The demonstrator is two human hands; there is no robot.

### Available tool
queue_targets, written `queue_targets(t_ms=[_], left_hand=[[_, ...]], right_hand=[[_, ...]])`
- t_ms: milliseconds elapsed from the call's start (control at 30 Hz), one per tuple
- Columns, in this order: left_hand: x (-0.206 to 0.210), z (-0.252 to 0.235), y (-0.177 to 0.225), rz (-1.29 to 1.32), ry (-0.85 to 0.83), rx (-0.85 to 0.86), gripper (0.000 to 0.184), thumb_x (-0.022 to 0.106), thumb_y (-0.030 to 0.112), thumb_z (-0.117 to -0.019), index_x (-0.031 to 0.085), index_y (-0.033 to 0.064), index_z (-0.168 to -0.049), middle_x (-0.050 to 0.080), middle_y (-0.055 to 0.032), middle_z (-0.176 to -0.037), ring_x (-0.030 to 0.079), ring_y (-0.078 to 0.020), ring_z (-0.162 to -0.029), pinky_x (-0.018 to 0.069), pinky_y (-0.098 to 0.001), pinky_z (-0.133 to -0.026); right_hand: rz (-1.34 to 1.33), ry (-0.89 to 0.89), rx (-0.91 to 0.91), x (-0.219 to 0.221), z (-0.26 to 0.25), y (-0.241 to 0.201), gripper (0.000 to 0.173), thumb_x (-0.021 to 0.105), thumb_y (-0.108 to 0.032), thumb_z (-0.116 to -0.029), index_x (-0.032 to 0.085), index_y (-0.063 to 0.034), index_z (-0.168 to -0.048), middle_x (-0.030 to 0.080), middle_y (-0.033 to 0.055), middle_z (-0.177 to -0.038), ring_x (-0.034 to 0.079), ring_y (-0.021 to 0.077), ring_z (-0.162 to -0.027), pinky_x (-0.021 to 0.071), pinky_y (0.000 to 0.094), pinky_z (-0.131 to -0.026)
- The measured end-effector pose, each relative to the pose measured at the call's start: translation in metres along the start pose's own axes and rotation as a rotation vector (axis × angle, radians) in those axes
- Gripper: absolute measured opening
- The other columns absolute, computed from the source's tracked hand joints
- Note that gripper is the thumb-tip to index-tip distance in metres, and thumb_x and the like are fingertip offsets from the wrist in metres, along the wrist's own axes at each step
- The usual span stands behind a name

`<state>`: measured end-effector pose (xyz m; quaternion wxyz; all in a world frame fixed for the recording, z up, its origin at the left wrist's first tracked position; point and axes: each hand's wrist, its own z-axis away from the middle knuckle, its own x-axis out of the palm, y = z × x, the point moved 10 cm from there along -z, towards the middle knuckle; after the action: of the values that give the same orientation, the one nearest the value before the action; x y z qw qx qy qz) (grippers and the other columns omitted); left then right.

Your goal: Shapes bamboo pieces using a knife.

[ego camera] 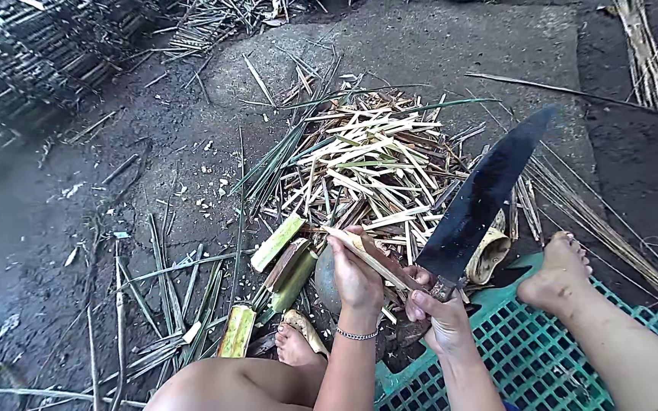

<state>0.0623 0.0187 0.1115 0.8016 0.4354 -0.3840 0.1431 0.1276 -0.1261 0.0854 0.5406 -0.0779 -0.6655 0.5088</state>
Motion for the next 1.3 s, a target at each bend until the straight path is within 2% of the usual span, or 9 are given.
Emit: queue_targets(t_ms=[100,233,367,500,667,767,900,1133,1300], left_hand=[[0.01,0.006,-0.004,-0.041,-0.081,-0.022,0.062,0.007,0.044,-0.1104,0.061,0.0168,-0.097,0.064,0.0037,-0.084,0.064,-0.0076,-0.078,0.0542,-0.0223,-0.068],[0.019,0.011,-0.002,-0.021,-0.192,0.053,0.062,0.01,0.046,-0.1096,0.062,0.0172,-0.093,0.067,0.0033,-0.082,0.068,-0.0089,-0.08,0.0576,-0.0245,-0.073],[0.024,0.013,0.0,0.016,-0.268,0.096,0.06,0.019,0.053,-0.1081,0.062,0.0164,-0.088,0.066,0.0034,-0.076,0.068,-0.0091,-0.074,0.0586,-0.0253,-0.072],[0.027,0.016,0.003,0.043,-0.309,0.137,0.059,0.033,0.063,-0.1025,0.067,0.0157,-0.089,0.069,0.0015,-0.075,0.07,-0.0103,-0.073,0.0606,-0.0265,-0.072],[0.033,0.022,0.007,0.102,-0.426,0.23,0.054,0.055,0.071,-0.0875,0.07,0.019,-0.095,0.071,0.0023,-0.078,0.071,-0.0094,-0.073,0.0604,-0.0253,-0.07],[0.034,0.027,0.009,0.077,-0.511,0.3,0.043,0.056,0.058,-0.0969,0.068,0.019,-0.11,0.073,-0.0001,-0.092,0.072,-0.0112,-0.084,0.0601,-0.027,-0.078],[0.033,0.028,0.013,0.061,-0.471,0.339,0.03,0.056,0.042,-0.1025,0.069,0.0158,-0.109,0.074,-0.0014,-0.093,0.073,-0.0106,-0.084,0.061,-0.0264,-0.078],[0.043,0.031,0.01,0.09,-0.575,0.265,0.03,0.057,0.046,-0.1009,0.069,0.019,-0.105,0.073,0.0004,-0.089,0.071,-0.0094,-0.083,0.0595,-0.025,-0.078],[0.046,0.033,0.012,0.089,-0.648,0.277,0.034,0.055,0.048,-0.1012,0.067,0.0173,-0.106,0.072,-0.0011,-0.088,0.071,-0.0093,-0.081,0.0584,-0.0237,-0.075]], right_hand=[[0.079,0.026,0.014,-0.002,0.001,0.003,0.035,0.093,-0.015,-0.065,0.071,-0.011,-0.092,0.074,0.0034,-0.104,0.056,0.0004,-0.05,0.0507,0.0173,-0.044],[0.149,0.076,0.025,-0.003,0.003,0.005,0.03,0.089,-0.018,-0.0704,0.072,-0.0108,-0.093,0.072,-0.0023,-0.079,0.055,0.0003,-0.047,0.0504,0.0175,-0.044],[0.133,0.102,0.03,-0.002,0.003,0.007,0.029,0.087,-0.019,-0.0753,0.071,-0.0079,-0.097,0.073,0.0003,-0.082,0.056,0.0011,-0.048,0.0505,0.0175,-0.045],[0.083,0.118,-0.011,0.0,0.003,0.005,0.029,0.088,-0.017,-0.0741,0.071,-0.0083,-0.096,0.074,0.0026,-0.092,0.057,0.0014,-0.05,0.051,0.0174,-0.046],[0.018,0.197,-0.014,-0.001,0.005,0.009,0.02,0.084,-0.011,-0.0749,0.069,-0.0104,-0.088,0.072,0.002,-0.084,0.056,0.0026,-0.048,0.0511,0.0183,-0.045],[-0.02,0.22,-0.027,-0.002,0.007,0.01,0.019,0.083,-0.009,-0.0757,0.07,-0.0104,-0.088,0.072,0.0017,-0.082,0.057,0.003,-0.048,0.0519,0.0188,-0.045],[-0.055,0.203,-0.069,0.001,0.006,0.007,0.018,0.085,-0.008,-0.0749,0.07,-0.013,-0.083,0.073,0.0022,-0.089,0.058,0.0034,-0.051,0.053,0.019,-0.047],[-0.096,0.162,-0.023,0.002,0.005,0.008,0.02,0.088,-0.011,-0.0733,0.071,-0.0132,-0.083,0.072,0.0013,-0.079,0.058,0.0027,-0.05,0.0523,0.0185,-0.046],[-0.093,0.126,-0.021,0.004,0.005,0.009,0.021,0.09,-0.013,-0.0716,0.071,-0.0132,-0.082,0.072,0.0016,-0.081,0.058,0.003,-0.05,0.0522,0.0189,-0.046]])
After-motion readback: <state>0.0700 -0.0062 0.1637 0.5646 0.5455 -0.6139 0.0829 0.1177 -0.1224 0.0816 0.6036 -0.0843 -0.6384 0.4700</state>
